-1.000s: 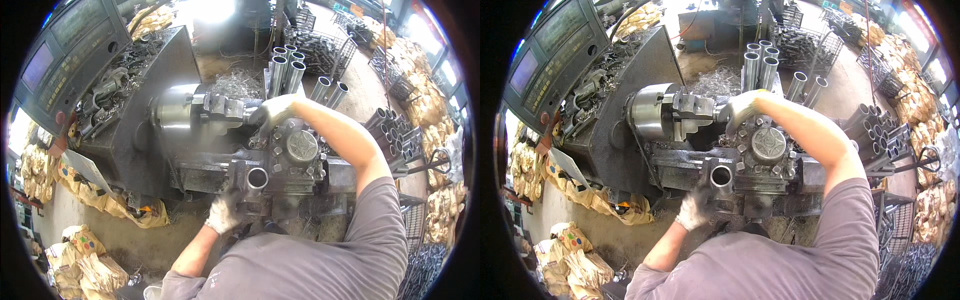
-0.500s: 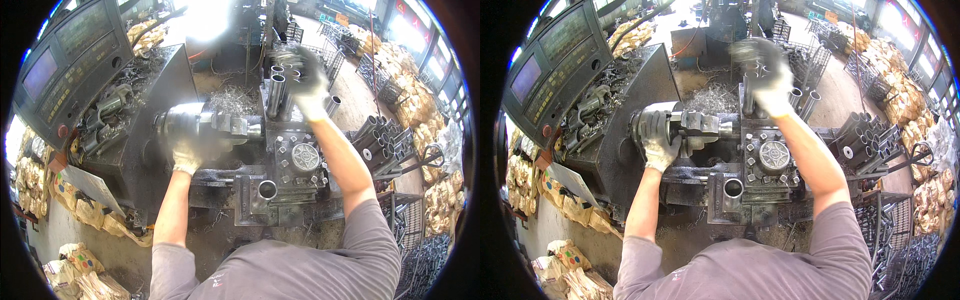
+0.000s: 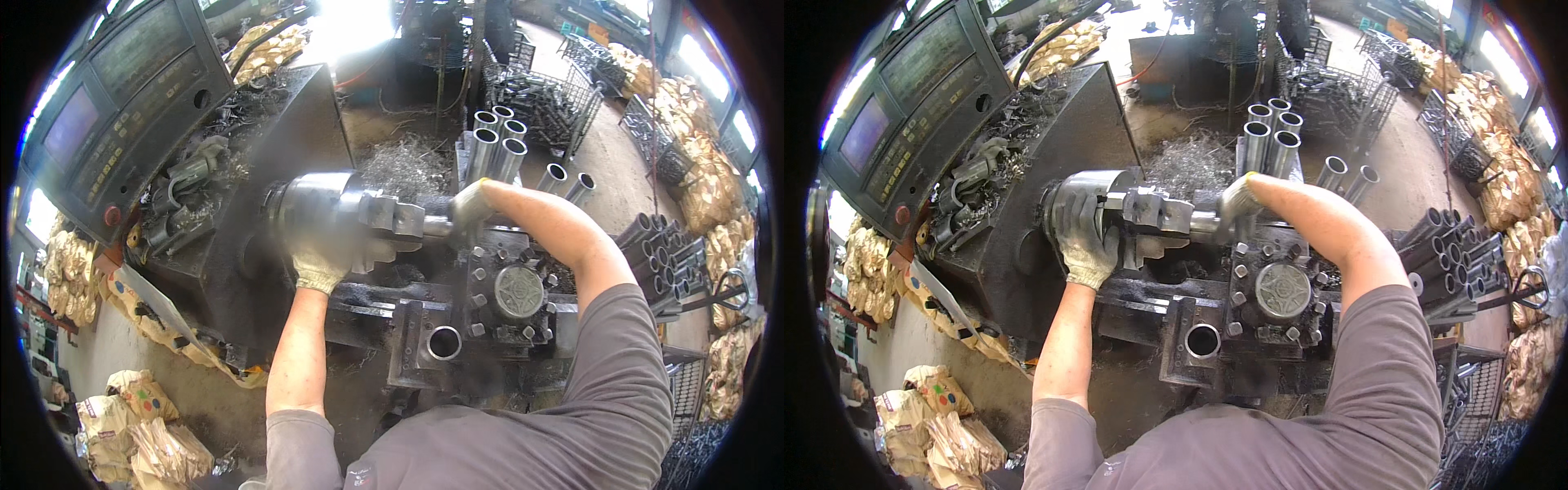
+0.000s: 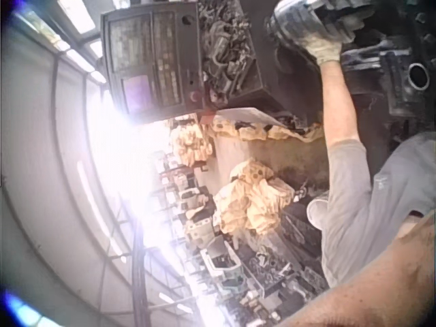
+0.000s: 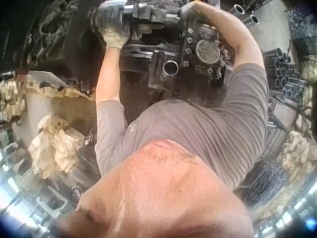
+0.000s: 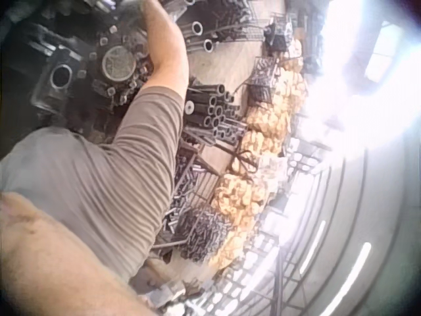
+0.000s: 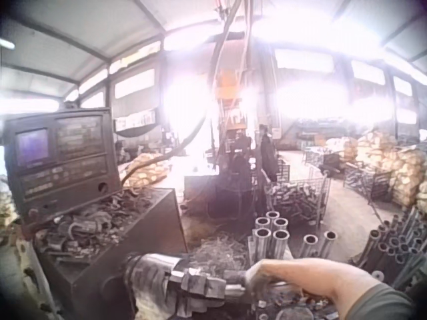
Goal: The person repeatedly picks metal tubes from a wire basket, places them into a lathe chuck, operates the machine, and removes the processed tubes. The cycle continues throughout the clip.
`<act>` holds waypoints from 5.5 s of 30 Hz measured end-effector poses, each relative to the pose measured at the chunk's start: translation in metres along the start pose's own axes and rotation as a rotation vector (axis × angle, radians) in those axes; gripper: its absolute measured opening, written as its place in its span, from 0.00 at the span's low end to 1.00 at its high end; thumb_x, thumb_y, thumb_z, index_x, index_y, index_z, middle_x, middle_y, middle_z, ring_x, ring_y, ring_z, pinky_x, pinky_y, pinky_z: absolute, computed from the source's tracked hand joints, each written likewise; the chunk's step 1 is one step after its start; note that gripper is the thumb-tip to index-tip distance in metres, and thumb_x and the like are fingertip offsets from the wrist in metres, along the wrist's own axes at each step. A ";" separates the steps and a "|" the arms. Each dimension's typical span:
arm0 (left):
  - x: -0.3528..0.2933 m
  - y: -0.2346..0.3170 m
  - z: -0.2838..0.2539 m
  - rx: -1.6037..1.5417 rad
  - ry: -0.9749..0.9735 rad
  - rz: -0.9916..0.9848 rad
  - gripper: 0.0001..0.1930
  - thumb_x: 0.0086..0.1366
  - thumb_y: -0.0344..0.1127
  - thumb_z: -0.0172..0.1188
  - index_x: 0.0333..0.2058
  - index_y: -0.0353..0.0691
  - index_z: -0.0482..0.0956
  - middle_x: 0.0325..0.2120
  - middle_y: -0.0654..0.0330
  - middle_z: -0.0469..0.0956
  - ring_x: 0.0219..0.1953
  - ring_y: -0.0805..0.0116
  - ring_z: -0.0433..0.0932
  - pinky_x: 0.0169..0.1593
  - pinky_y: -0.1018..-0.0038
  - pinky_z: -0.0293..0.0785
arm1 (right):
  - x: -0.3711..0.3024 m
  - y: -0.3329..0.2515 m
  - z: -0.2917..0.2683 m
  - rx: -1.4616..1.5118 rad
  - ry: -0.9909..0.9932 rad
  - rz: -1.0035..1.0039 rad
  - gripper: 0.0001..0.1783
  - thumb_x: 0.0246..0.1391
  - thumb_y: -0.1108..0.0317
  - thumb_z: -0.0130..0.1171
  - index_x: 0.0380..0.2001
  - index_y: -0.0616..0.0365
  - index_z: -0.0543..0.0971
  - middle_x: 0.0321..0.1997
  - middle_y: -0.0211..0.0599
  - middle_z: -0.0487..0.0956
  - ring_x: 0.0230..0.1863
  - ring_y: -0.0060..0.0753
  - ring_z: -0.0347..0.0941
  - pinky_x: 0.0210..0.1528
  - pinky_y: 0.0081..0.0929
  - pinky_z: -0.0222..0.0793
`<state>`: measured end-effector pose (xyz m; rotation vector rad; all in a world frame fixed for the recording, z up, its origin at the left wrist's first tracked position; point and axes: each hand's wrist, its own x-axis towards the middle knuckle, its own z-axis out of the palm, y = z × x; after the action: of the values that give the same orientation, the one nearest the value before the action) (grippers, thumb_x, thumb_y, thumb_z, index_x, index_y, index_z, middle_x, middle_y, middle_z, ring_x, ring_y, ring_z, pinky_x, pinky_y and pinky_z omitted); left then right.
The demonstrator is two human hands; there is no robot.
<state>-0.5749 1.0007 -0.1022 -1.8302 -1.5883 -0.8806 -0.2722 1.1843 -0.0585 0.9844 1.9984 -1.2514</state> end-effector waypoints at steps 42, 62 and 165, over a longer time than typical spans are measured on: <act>-0.231 0.122 -0.129 -2.081 -0.393 -1.938 0.21 0.73 0.50 0.61 0.53 0.40 0.80 0.47 0.54 0.84 0.49 0.51 0.84 0.57 0.54 0.81 | -0.075 -0.069 0.398 0.695 0.423 -0.119 0.33 0.47 0.56 0.78 0.54 0.61 0.82 0.47 0.46 0.89 0.44 0.39 0.87 0.51 0.37 0.82; -0.154 0.082 -0.049 -1.224 -0.501 -0.874 0.29 0.69 0.45 0.72 0.62 0.39 0.76 0.49 0.56 0.84 0.51 0.64 0.84 0.55 0.66 0.83 | -0.038 -0.081 0.442 0.451 0.921 -0.110 0.22 0.60 0.64 0.67 0.58 0.48 0.80 0.51 0.49 0.87 0.52 0.55 0.85 0.54 0.49 0.81; -0.400 0.166 -0.241 -0.457 -0.996 -1.109 0.18 0.69 0.51 0.62 0.50 0.48 0.87 0.44 0.43 0.87 0.51 0.40 0.86 0.55 0.54 0.82 | -0.156 0.070 0.415 0.592 1.173 -0.288 0.46 0.47 0.65 0.79 0.69 0.64 0.72 0.60 0.42 0.85 0.54 0.34 0.85 0.58 0.36 0.79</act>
<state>-0.4731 0.5416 -0.2595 -1.6570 -3.4466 -0.7903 -0.0910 0.7813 -0.1345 2.1409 2.7155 -1.6802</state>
